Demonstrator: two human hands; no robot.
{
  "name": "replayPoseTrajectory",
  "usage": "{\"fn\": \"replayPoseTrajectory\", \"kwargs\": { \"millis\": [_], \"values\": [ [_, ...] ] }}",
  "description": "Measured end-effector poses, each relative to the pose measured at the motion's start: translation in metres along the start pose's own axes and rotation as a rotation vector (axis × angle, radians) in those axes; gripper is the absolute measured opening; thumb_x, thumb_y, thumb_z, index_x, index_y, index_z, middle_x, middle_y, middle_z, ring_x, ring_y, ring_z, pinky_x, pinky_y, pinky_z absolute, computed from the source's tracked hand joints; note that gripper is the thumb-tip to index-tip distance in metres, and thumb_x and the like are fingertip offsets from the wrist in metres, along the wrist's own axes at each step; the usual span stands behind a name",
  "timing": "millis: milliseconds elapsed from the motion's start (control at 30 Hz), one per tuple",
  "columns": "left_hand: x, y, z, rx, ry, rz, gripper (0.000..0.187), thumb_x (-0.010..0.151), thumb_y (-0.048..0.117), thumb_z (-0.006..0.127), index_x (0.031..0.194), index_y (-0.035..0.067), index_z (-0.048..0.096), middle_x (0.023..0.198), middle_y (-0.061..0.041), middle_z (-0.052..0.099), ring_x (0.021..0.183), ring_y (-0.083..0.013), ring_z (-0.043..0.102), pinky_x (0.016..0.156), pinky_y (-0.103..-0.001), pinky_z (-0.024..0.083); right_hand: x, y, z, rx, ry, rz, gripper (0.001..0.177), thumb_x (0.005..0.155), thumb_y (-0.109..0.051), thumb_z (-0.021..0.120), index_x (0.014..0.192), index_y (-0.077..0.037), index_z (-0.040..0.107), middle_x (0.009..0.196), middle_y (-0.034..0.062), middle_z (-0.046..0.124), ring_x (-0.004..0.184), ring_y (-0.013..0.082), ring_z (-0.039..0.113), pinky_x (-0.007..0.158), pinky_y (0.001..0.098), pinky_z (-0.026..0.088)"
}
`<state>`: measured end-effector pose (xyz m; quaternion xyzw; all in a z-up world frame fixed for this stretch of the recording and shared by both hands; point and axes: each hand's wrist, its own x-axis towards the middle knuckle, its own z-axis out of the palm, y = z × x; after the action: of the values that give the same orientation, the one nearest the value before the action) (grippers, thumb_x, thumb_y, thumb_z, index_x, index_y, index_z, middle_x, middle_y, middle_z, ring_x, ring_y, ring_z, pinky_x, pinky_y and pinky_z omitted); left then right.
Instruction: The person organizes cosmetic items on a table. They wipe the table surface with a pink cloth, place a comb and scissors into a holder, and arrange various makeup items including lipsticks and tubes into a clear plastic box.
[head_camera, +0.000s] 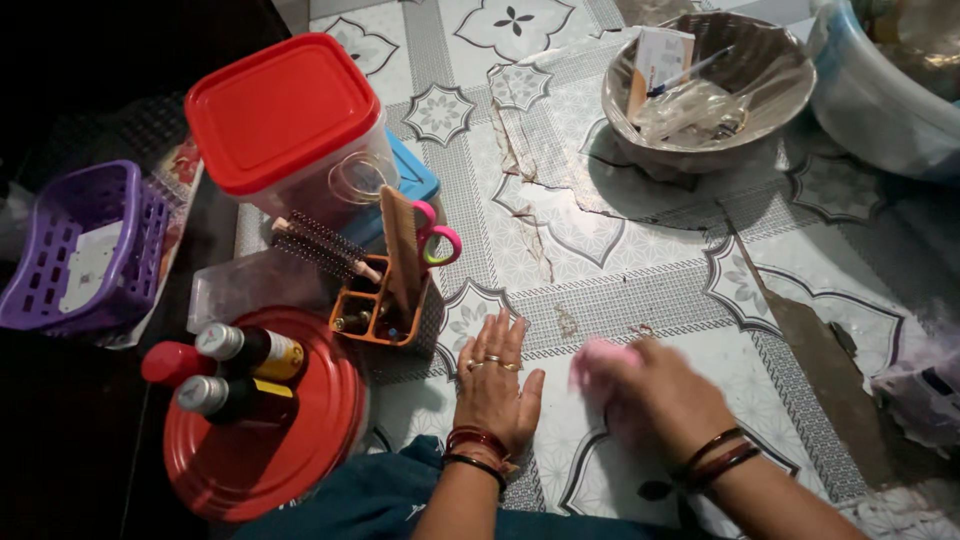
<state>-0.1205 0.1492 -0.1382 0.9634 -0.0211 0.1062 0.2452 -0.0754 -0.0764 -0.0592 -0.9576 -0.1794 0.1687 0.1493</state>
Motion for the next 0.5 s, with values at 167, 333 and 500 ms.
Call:
{"fn": "replayPoseTrajectory", "kwargs": {
  "millis": [167, 333, 500],
  "values": [
    [0.0, -0.006, 0.002, -0.164, 0.135, -0.017, 0.072, 0.093, 0.03, 0.058, 0.154, -0.002, 0.034, 0.158, -0.025, 0.039, 0.149, -0.0399, 0.034, 0.123, -0.051, 0.022, -0.015, -0.014, 0.033, 0.084, 0.071, -0.437, 0.044, 0.084, -0.019, 0.06, 0.128, -0.024, 0.062, 0.106, 0.0059, 0.068, 0.1, 0.0257, 0.067, 0.081, 0.0392, 0.052],
    [-0.003, -0.008, 0.002, -0.246, 0.203, 0.008, 0.07, 0.097, 0.031, 0.055, 0.154, -0.005, 0.034, 0.156, -0.027, 0.044, 0.147, -0.0426, 0.039, 0.123, -0.051, 0.025, -0.026, -0.027, 0.093, -0.109, 0.299, -1.088, 0.045, 0.084, -0.025, 0.058, 0.129, -0.027, 0.063, 0.125, 0.0114, 0.061, 0.112, 0.0294, 0.058, 0.092, 0.0453, 0.045],
    [-0.002, -0.006, -0.002, -0.293, 0.205, -0.011, 0.077, 0.095, 0.041, 0.057, 0.153, -0.005, 0.034, 0.154, -0.03, 0.044, 0.144, -0.0441, 0.041, 0.122, -0.052, 0.026, 0.007, -0.026, 0.055, -0.037, 0.3, -0.708, 0.038, 0.086, -0.022, 0.057, 0.122, -0.023, 0.069, 0.127, 0.009, 0.062, 0.116, 0.0309, 0.058, 0.097, 0.0444, 0.044]
  ]
}}
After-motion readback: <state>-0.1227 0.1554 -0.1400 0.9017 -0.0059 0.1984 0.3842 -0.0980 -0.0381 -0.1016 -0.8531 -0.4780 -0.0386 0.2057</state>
